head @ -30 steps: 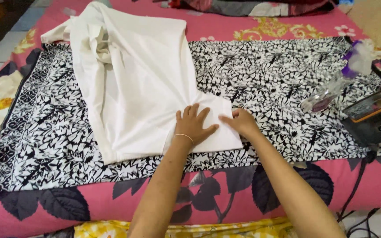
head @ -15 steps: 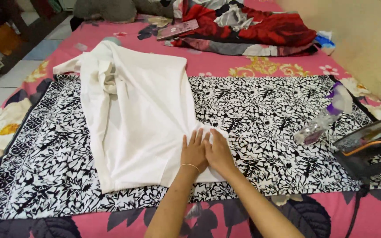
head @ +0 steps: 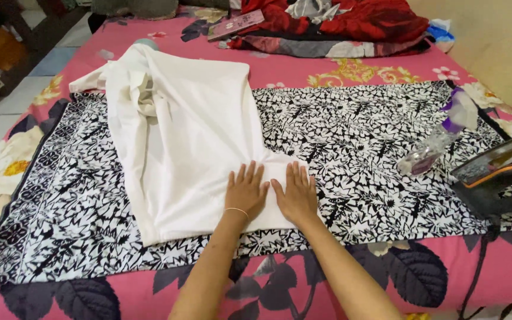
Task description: Iron a white t-shirt on a bed and then fold it neatly.
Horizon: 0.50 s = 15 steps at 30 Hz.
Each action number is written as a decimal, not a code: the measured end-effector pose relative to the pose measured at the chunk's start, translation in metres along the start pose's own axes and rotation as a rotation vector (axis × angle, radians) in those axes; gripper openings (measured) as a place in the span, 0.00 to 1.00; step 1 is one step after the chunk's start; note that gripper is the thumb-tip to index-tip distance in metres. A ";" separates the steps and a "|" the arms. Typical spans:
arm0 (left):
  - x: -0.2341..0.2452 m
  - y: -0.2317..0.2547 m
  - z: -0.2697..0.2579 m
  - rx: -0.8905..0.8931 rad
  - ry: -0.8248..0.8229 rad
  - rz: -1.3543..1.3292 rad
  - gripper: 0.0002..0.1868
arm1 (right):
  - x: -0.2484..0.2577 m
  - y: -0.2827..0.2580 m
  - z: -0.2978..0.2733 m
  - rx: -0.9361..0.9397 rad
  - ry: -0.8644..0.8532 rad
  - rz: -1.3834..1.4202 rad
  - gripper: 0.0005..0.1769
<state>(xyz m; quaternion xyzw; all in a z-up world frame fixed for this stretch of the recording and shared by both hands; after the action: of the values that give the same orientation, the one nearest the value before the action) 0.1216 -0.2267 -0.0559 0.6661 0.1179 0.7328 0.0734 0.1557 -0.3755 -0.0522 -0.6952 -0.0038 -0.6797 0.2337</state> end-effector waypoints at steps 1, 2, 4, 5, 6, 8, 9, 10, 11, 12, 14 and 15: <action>0.008 -0.004 -0.006 0.032 0.005 0.022 0.34 | 0.001 -0.001 -0.001 0.002 0.002 -0.019 0.47; 0.010 -0.009 -0.011 0.037 0.003 0.023 0.34 | 0.002 -0.001 -0.002 0.005 -0.002 -0.017 0.47; 0.016 -0.017 -0.019 0.053 0.013 0.032 0.36 | 0.006 -0.002 -0.004 -0.029 -0.016 -0.048 0.50; 0.014 -0.024 -0.023 0.058 0.014 0.033 0.36 | 0.007 -0.002 -0.005 -0.024 -0.018 -0.047 0.50; 0.012 -0.031 -0.026 0.049 0.029 0.021 0.36 | 0.008 -0.001 -0.007 -0.038 -0.017 -0.058 0.51; 0.010 -0.045 -0.035 0.039 0.043 0.011 0.37 | 0.008 0.001 -0.011 -0.055 -0.015 -0.066 0.52; 0.011 -0.051 -0.040 0.044 0.056 0.024 0.37 | 0.008 0.003 -0.014 -0.065 -0.003 -0.073 0.53; 0.011 -0.056 -0.044 0.046 0.069 0.033 0.38 | 0.009 0.007 -0.016 -0.077 0.011 -0.082 0.54; 0.012 -0.057 -0.055 0.042 0.068 0.033 0.38 | 0.009 0.009 -0.020 -0.081 0.012 -0.082 0.54; 0.014 -0.058 -0.064 0.055 0.093 0.050 0.38 | 0.010 0.012 -0.023 -0.079 0.004 -0.090 0.54; 0.028 -0.050 -0.079 0.057 0.113 0.069 0.38 | 0.009 0.018 -0.033 -0.087 -0.001 -0.094 0.55; 0.038 -0.042 -0.086 0.132 0.051 0.120 0.39 | 0.008 0.020 -0.040 -0.053 0.012 -0.105 0.54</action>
<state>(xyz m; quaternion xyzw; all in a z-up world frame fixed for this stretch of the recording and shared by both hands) 0.0301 -0.1826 -0.0385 0.6565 0.1277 0.7432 -0.0180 0.1254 -0.4094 -0.0521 -0.6960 -0.0209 -0.6950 0.1791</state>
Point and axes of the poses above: each hand's wrist, its own z-axis towards the middle knuckle, its own x-axis out of the back of the hand, y = z × x, the point moved 2 cm from there along z, towards the middle knuckle, and after that the axes turned 4 degrees about x, right-handed, at the moved point
